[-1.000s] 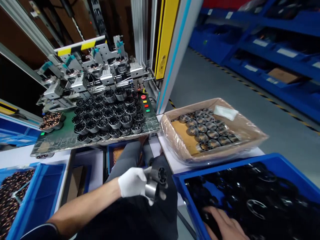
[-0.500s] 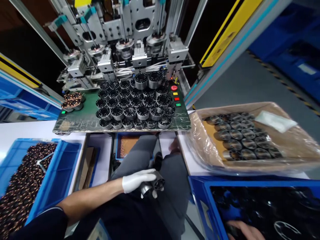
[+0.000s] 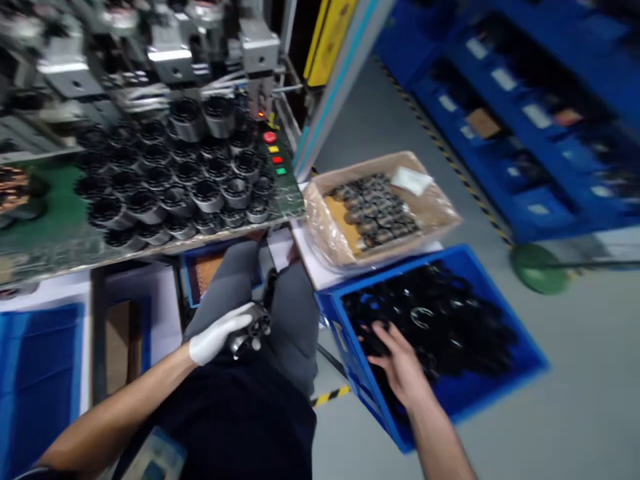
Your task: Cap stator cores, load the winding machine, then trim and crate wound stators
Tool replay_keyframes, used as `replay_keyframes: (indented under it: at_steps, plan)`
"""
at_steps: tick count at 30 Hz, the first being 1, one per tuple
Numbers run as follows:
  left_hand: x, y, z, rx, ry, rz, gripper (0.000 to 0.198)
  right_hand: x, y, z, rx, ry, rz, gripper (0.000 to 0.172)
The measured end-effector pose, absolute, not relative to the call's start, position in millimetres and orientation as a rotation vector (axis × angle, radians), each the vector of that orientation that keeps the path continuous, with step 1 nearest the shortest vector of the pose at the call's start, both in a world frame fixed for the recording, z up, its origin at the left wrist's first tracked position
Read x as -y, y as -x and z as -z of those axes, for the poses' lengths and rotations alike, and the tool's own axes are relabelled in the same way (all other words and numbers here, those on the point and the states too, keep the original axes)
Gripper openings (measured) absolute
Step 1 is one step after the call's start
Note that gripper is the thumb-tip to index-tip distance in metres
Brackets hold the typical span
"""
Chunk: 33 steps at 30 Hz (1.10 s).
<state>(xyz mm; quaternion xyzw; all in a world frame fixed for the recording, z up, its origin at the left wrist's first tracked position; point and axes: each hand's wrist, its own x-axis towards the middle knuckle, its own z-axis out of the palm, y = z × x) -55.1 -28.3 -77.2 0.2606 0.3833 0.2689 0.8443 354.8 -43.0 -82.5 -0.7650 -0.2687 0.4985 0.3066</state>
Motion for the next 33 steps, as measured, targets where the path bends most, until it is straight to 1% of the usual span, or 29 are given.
replay_keyframes:
  at_steps: [2,4,8,10,15,19,23,24,25,27,29,31,33]
  plan:
    - [28.5,54.1,76.1,-0.807,-0.563,-0.548,0.068,46.4,-348.1,87.0,0.787,2.015,-1.334,0.056]
    - [28.6,52.2,74.5,-0.816,-0.596,-0.520,0.066,47.1,-344.4,90.5,0.863,1.976,-1.364,0.051]
    - [28.1,48.0,72.1,-0.849,-0.695,-0.454,0.068,45.2,-349.6,98.8,0.834,1.933,-1.393,0.033]
    - [27.2,46.7,71.7,-0.852,-0.722,-0.445,0.069,45.1,-356.5,103.4,0.729,1.925,-1.390,0.028]
    - [22.9,43.5,69.4,-0.836,-0.723,-0.451,0.068,47.6,-363.0,106.3,0.502,1.836,-1.430,0.030]
    - [18.2,38.1,64.1,-0.828,-0.721,-0.453,0.065,46.0,-352.1,105.1,0.409,1.779,-1.443,0.026]
    - [15.1,35.2,59.5,-0.819,-0.776,-0.451,0.063,37.9,-346.2,99.5,0.338,1.745,-1.368,0.021]
    - [15.1,35.2,59.6,-0.811,-0.787,-0.454,0.063,35.4,-345.8,95.5,0.324,1.730,-1.338,0.022]
    - [15.5,34.9,60.2,-0.801,-0.788,-0.462,0.063,32.9,-345.1,89.8,0.312,1.710,-1.308,0.029]
    - [17.3,31.8,62.5,-0.775,-0.758,-0.499,0.063,29.0,-340.1,73.2,0.298,1.647,-1.257,0.049]
    - [19.7,22.1,63.9,-0.732,-0.708,-0.563,0.073,27.3,-326.5,50.7,0.294,1.559,-1.241,0.062]
    - [21.6,5.0,61.8,-0.687,-0.671,-0.657,0.080,28.2,-302.3,26.0,0.295,1.462,-1.275,0.066]
    - [21.8,-15.3,55.4,-0.640,-0.694,-0.834,0.081,30.6,-271.1,3.9,0.306,1.332,-1.384,0.066]
